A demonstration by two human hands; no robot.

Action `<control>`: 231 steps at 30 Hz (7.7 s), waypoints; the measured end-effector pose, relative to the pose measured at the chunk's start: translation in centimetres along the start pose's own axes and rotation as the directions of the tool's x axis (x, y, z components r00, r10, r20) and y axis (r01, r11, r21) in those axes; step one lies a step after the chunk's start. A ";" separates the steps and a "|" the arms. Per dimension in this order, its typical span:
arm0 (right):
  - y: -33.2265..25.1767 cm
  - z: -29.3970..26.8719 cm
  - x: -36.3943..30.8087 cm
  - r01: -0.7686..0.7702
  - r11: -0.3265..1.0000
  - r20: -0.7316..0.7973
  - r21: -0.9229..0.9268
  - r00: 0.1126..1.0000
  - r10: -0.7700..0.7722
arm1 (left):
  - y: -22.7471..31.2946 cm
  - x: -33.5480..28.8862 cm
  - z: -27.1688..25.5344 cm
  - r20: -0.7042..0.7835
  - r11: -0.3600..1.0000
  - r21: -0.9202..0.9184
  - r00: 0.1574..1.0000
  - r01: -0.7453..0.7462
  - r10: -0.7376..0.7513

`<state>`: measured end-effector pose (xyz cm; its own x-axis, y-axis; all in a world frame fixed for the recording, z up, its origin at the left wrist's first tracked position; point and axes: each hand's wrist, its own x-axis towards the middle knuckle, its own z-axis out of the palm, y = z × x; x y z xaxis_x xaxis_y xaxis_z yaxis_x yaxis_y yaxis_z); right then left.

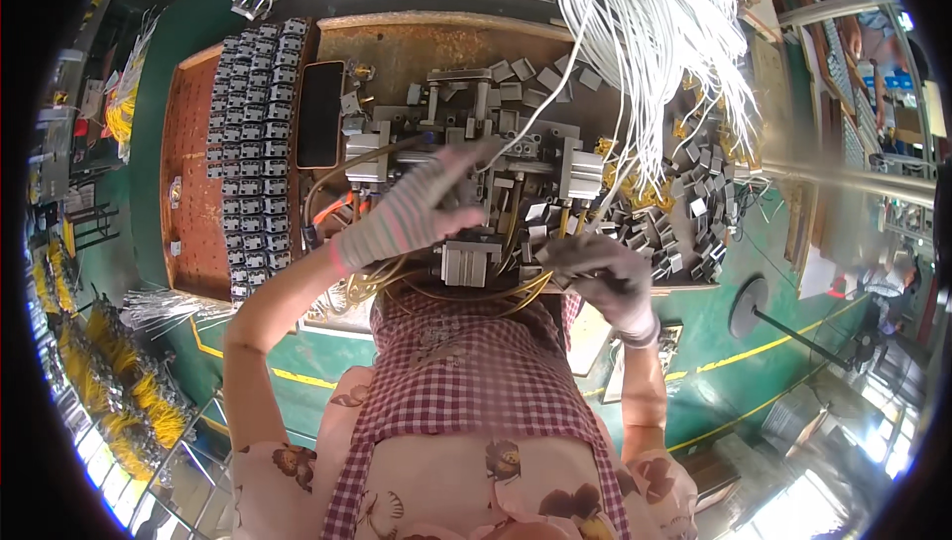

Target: Assembling and connecting wires to electrical components using a specialized manufacturing jig.

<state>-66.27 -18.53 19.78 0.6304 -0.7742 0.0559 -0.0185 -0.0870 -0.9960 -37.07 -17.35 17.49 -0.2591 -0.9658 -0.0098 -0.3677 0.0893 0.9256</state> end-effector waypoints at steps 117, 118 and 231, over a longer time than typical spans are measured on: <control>-0.8 -3.0 -3.3 0.228 0.504 0.227 -0.833 0.972 -0.064 | -0.1 0.2 1.0 -0.072 0.999 0.035 0.997 -0.030 0.033; -0.9 -2.9 -3.1 0.163 0.520 0.212 -0.838 0.977 0.036 | 0.7 1.2 -0.9 0.003 0.987 -0.060 0.989 0.150 -0.150; 3.0 -8.9 -2.0 -0.357 0.793 -0.429 -0.493 0.893 0.136 | -4.0 -1.8 2.2 0.065 0.634 0.752 0.978 -0.178 0.197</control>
<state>-74.51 -22.79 17.32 0.2281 -0.9720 -0.0558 -0.6227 -0.1016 -0.7758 -37.07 -15.46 12.94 -0.3838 -0.9114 0.1486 -0.8592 0.4114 0.3043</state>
